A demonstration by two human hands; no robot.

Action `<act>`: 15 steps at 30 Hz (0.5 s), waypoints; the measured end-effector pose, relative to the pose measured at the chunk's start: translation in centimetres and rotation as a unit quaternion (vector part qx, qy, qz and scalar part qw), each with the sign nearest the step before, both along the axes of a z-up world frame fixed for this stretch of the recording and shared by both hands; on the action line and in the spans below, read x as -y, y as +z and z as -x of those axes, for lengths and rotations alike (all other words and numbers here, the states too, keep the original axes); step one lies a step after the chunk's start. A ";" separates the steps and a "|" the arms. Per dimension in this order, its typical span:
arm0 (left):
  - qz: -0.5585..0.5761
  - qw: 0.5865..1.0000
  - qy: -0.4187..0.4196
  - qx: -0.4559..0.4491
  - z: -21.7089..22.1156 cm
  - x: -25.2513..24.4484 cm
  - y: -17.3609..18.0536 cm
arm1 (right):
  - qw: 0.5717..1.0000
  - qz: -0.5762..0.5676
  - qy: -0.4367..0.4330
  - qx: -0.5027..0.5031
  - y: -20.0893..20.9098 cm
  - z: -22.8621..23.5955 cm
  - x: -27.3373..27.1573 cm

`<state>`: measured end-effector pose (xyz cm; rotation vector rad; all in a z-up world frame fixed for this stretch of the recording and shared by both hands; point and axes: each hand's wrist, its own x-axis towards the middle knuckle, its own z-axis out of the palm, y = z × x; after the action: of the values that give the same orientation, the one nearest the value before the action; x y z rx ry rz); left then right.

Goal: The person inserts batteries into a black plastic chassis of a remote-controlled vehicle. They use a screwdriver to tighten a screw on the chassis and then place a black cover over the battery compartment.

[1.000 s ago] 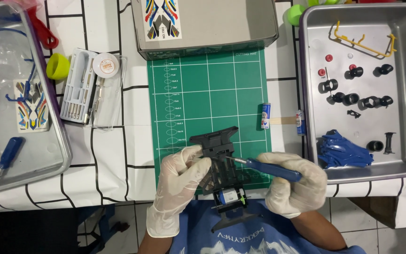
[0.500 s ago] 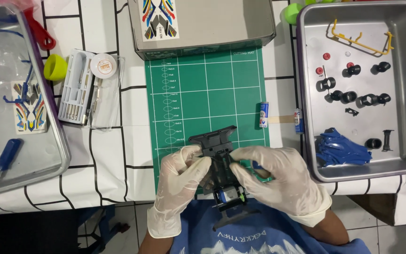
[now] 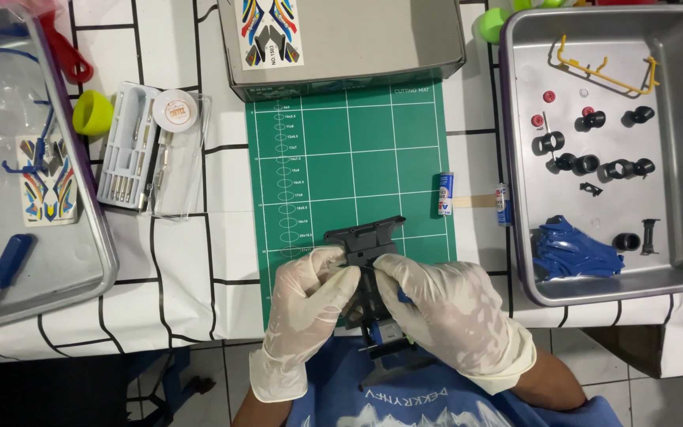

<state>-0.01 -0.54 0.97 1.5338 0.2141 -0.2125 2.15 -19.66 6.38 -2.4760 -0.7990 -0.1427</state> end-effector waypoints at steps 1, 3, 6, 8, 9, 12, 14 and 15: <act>-0.008 1.000 -0.001 -0.019 0.1 0.0 -0.2 | 0.999 0.034 -0.010 0.013 -0.3 0.4 0.0; -0.016 0.999 -0.001 -0.039 0.2 0.2 -0.2 | 0.997 0.069 -0.020 0.027 -1.3 1.1 0.2; 0.009 0.999 -0.006 -0.033 0.2 0.5 0.0 | 0.993 0.098 -0.054 0.020 -2.2 1.8 0.3; -0.009 0.998 -0.004 -0.056 0.4 0.6 -0.4 | 0.991 0.082 -0.071 0.074 -1.4 1.8 -0.3; -0.009 0.998 -0.005 -0.056 0.4 0.6 -0.5 | 0.991 0.082 -0.072 0.074 -1.3 1.9 -0.5; -0.025 0.998 0.005 -0.056 0.4 0.7 -0.7 | 0.989 0.087 -0.097 0.069 -1.7 2.3 -0.7; 0.006 0.998 0.004 -0.062 0.4 0.7 -0.3 | 0.985 0.042 -0.083 0.145 -2.8 2.9 -0.1; 0.006 0.998 0.004 -0.063 0.3 0.7 -0.3 | 0.985 0.042 -0.083 0.144 -2.2 2.6 -0.4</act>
<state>-0.34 -1.29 0.63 1.5080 0.3176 -0.3048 -0.43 -19.22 4.21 -2.6370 -0.7239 -0.5495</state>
